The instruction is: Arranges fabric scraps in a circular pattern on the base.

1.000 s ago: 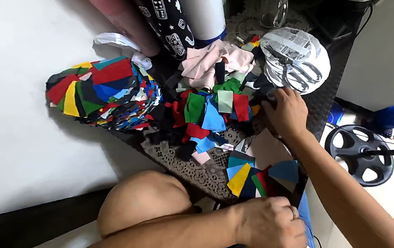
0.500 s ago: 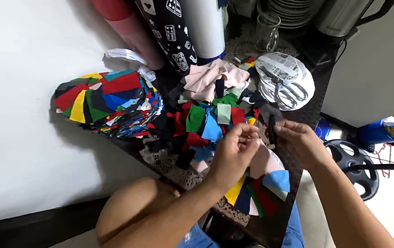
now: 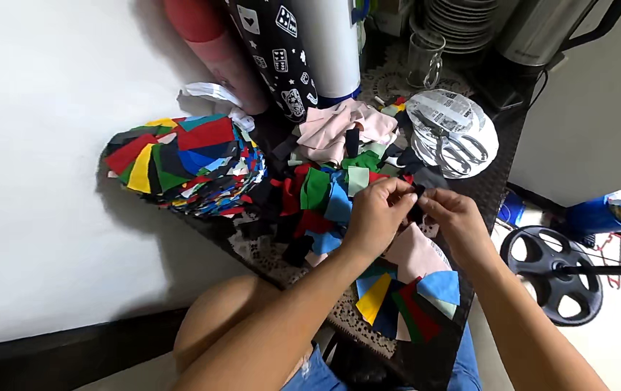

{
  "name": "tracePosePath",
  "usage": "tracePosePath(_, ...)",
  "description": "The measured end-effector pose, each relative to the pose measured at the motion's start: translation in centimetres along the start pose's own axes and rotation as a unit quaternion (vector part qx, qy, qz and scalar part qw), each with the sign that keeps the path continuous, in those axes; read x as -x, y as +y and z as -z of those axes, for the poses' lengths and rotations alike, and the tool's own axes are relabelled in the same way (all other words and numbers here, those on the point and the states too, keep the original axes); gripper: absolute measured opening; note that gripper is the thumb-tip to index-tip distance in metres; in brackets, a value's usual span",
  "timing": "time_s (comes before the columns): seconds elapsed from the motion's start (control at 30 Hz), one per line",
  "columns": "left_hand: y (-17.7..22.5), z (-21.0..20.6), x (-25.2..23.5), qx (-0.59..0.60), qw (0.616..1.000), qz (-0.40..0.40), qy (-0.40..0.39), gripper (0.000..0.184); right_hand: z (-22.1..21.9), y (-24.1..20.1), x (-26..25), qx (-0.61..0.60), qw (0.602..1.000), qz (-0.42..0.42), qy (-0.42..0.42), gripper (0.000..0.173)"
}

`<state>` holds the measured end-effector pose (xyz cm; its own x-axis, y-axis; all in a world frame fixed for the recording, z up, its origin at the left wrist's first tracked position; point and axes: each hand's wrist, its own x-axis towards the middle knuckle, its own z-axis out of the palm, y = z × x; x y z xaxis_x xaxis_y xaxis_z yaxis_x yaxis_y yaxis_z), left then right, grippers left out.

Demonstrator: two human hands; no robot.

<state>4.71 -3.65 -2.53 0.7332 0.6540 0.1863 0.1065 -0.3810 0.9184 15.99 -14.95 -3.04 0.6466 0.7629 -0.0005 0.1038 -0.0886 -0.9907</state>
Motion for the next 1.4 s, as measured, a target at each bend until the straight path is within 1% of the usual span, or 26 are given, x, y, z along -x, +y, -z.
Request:
tracePosePath(0.03, -0.2, 0.1, -0.8, -0.014, 1.000, 0.003, 0.010, 0.009, -0.3, 0.1, -0.9, 0.050, 0.998, 0.030, 0.022, 0.013)
tracePosePath(0.1, -0.6, 0.3, -1.9, -0.017, 0.999, 0.027, 0.026, 0.011, -0.6, 0.3, -2.4, 0.137, 0.986, 0.091, 0.034, 0.025)
tracePosePath(0.13, -0.8, 0.4, -2.2, -0.006, 0.999, 0.045, 0.029, 0.012, -0.7, 0.3, -2.8, 0.164, 0.979, 0.114, 0.037, 0.029)
tracePosePath(0.3, -1.2, 1.0, -2.6, 0.063, 0.990, 0.118, 0.031, 0.013, -2.5, 1.7, -2.2, 0.219, 0.947, 0.218, 0.084, 0.021)
tracePosePath(0.4, -1.0, 1.2, -2.7, 0.106, 0.984, 0.143, 0.028, 0.013, -3.1, 1.7, -2.4, 0.200, 0.950, 0.218, 0.103, 0.015)
tracePosePath(0.47, -0.9, 1.6, -2.8, 0.107, 0.983, 0.143, 0.028, 0.012, -3.3, 1.5, -2.7, 0.191, 0.953, 0.210, 0.106, 0.014)
tracePosePath(0.63, -0.7, 2.4, -2.6, 0.024, 0.994, 0.110, 0.006, 0.012, -3.1, 1.3, -2.6, 0.219, 0.945, 0.221, 0.102, 0.016)
tracePosePath(0.7, -0.5, 2.5, -2.4, 0.008, 0.995, 0.102, -0.012, 0.014, -2.8, 1.0, -2.5, 0.189, 0.960, 0.187, 0.090, 0.016)
tracePosePath(0.77, -0.3, 2.6, -2.3, 0.027, 0.992, 0.116, -0.029, 0.014, -2.4, 0.6, -2.5, 0.059, 0.992, 0.102, 0.051, 0.012)
tracePosePath(0.8, -0.2, 2.7, -2.3, 0.056, 0.989, 0.132, -0.038, 0.013, -2.2, 0.4, -2.6, -0.028, 0.998, 0.052, 0.030, 0.012)
tracePosePath(0.87, 0.2, 2.8, -2.2, 0.136, 0.974, 0.176, -0.050, 0.012, -1.8, 0.1, -2.7, -0.175, 0.983, -0.056, -0.016, 0.020)
tracePosePath(0.93, 0.5, 2.9, -2.1, 0.191, 0.957, 0.211, -0.057, 0.007, -1.6, 0.0, -2.7, -0.250, 0.959, -0.125, -0.046, 0.025)
tracePosePath(0.97, 0.5, 2.9, -2.0, 0.197, 0.955, 0.215, -0.057, 0.005, -1.6, 0.1, -2.7, -0.261, 0.954, -0.135, -0.050, 0.027)
tracePosePath(1.0, 0.4, 2.8, -2.0, 0.193, 0.957, 0.209, -0.054, 0.009, -1.7, 0.0, -2.6, -0.258, 0.956, -0.133, -0.048, 0.030)
tracePosePath(1.07, 0.2, 2.7, -1.9, 0.163, 0.968, 0.184, -0.044, 0.010, -1.8, -0.1, -2.2, -0.222, 0.969, -0.103, -0.045, 0.031)
tracePosePath(1.17, -0.1, 2.6, -1.8, 0.074, 0.988, 0.129, -0.036, 0.012, -2.3, -0.5, -1.7, -0.134, 0.989, -0.047, -0.031, 0.012)
tracePosePath(1.23, 0.0, 2.6, -1.6, 0.002, 0.995, 0.094, -0.035, 0.014, -2.5, -0.8, -1.7, -0.107, 0.993, -0.037, -0.018, 0.006)
tracePosePath(1.27, 0.1, 2.6, -1.5, -0.018, 0.995, 0.087, -0.038, 0.014, -2.5, -0.8, -1.8, -0.107, 0.993, -0.041, -0.013, 0.006)
tracePosePath(1.3, 0.1, 2.7, -1.5, -0.023, 0.995, 0.088, -0.045, 0.015, -2.4, -0.8, -1.9, -0.116, 0.992, -0.047, -0.010, 0.010)
tracePosePath(1.4, 0.3, 3.2, -1.5, 0.014, 0.991, 0.114, -0.069, 0.015, -1.8, -0.6, -2.1, -0.164, 0.983, -0.085, -0.017, 0.018)
